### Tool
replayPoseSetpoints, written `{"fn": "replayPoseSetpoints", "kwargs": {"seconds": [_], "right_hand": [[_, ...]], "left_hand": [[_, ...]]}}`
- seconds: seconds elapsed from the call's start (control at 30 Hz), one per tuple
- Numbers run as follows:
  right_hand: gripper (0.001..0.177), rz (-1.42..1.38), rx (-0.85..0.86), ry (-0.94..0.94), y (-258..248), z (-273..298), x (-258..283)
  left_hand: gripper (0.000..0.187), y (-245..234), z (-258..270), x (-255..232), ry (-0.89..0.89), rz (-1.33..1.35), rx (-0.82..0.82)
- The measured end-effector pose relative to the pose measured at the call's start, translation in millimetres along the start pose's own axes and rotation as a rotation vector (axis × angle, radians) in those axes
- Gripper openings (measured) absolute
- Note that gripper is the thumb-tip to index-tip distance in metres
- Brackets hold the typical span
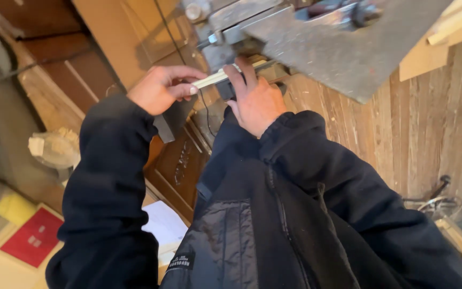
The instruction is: Joining wooden molding components using a v-nailer machine and preparing frame pieces with a miter saw.
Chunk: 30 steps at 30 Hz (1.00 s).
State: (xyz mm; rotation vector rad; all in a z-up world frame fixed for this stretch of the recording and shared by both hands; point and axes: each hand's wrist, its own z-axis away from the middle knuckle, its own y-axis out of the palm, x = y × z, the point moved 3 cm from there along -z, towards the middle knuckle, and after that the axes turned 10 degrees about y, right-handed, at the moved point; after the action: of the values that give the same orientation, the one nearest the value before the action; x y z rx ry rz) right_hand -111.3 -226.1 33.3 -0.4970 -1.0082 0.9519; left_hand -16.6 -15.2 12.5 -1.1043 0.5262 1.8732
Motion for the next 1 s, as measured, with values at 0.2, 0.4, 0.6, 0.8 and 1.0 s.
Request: {"fn": "replayPoseSetpoints", "kwargs": {"seconds": [0.2, 0.4, 0.6, 0.8, 1.0], "right_hand": [[0.074, -0.009, -0.083, -0.037, 2, -1, -17], [0.071, 0.027, -0.189, -0.080, -2, 2, -17], [0.072, 0.211, 0.423, 0.339, -22, -7, 3], [0.071, 0.025, -0.165, -0.012, 3, 2, -13], [0.073, 0.073, -0.073, 0.065, 8, 0, -13]], "left_hand": [[0.032, 5, -13, -5, 0.032, 0.007, 0.021], [0.036, -1, -12, 8, 0.046, 0.098, 0.077], [0.037, -6, -11, 8, -0.006, 0.084, 0.119], [0.036, -6, -8, -13, 0.081, -0.211, 0.071], [0.032, 1, -10, -9, 0.030, -0.129, 0.047]]}}
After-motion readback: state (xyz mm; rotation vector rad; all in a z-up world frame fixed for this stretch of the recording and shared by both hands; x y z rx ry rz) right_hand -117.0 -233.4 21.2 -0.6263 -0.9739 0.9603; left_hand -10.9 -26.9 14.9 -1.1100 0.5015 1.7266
